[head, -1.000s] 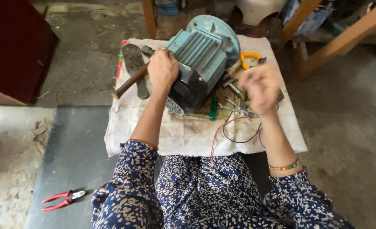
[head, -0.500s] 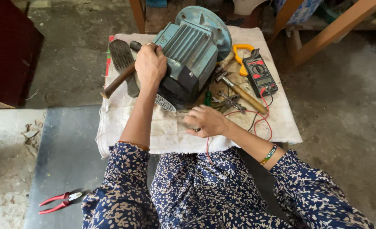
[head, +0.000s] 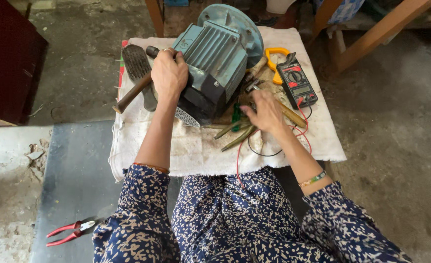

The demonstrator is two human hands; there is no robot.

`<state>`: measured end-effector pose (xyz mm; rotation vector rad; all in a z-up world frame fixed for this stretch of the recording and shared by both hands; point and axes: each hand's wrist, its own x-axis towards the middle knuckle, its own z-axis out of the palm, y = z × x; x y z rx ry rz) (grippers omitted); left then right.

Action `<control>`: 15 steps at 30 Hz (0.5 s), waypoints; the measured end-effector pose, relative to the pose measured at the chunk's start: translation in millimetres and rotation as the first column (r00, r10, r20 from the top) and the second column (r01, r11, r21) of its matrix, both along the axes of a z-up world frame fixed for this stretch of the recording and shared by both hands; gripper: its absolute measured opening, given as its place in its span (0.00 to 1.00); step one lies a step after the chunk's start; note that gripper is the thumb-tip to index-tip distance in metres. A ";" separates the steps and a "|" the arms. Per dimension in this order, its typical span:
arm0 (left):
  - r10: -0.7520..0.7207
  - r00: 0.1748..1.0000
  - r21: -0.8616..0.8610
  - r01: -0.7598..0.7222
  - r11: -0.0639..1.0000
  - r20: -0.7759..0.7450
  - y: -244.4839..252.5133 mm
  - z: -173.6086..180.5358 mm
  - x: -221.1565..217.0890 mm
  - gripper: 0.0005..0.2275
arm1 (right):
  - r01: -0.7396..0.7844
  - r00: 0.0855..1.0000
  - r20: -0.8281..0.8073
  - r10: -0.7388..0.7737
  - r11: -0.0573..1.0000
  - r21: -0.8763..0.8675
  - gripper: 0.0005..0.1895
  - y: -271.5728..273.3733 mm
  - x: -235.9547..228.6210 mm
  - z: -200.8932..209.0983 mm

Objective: The person uses a multimeter to test an electric motor, then uses a screwdriver to clean the motor's ventilation grille. Finally, the person uses a wire brush to scrub the motor's body.

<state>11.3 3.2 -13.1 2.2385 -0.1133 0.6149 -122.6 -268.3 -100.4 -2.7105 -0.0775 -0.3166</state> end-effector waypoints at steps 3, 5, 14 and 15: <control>-0.019 0.999 0.010 0.019 1.000 -0.030 0.4 5.4 -4.5 0.12 | 0.010 0.986 0.164 0.011 0.992 -0.126 0.27 -9.2 9.6 -9.9; -0.017 1.000 0.015 0.017 1.000 0.001 0.7 10.1 -5.4 0.12 | 0.019 0.964 0.263 0.032 0.981 -0.191 0.20 -8.3 21.1 -14.0; -0.195 0.980 0.332 0.170 0.928 0.045 -3.9 24.8 -18.1 0.42 | 0.064 0.988 0.150 -0.033 0.977 -0.205 0.19 2.6 61.3 -16.2; -0.213 0.976 0.387 0.185 0.903 0.031 -4.9 26.1 -17.2 0.46 | 0.078 0.990 0.133 -0.049 0.972 -0.222 0.18 4.3 63.7 -16.4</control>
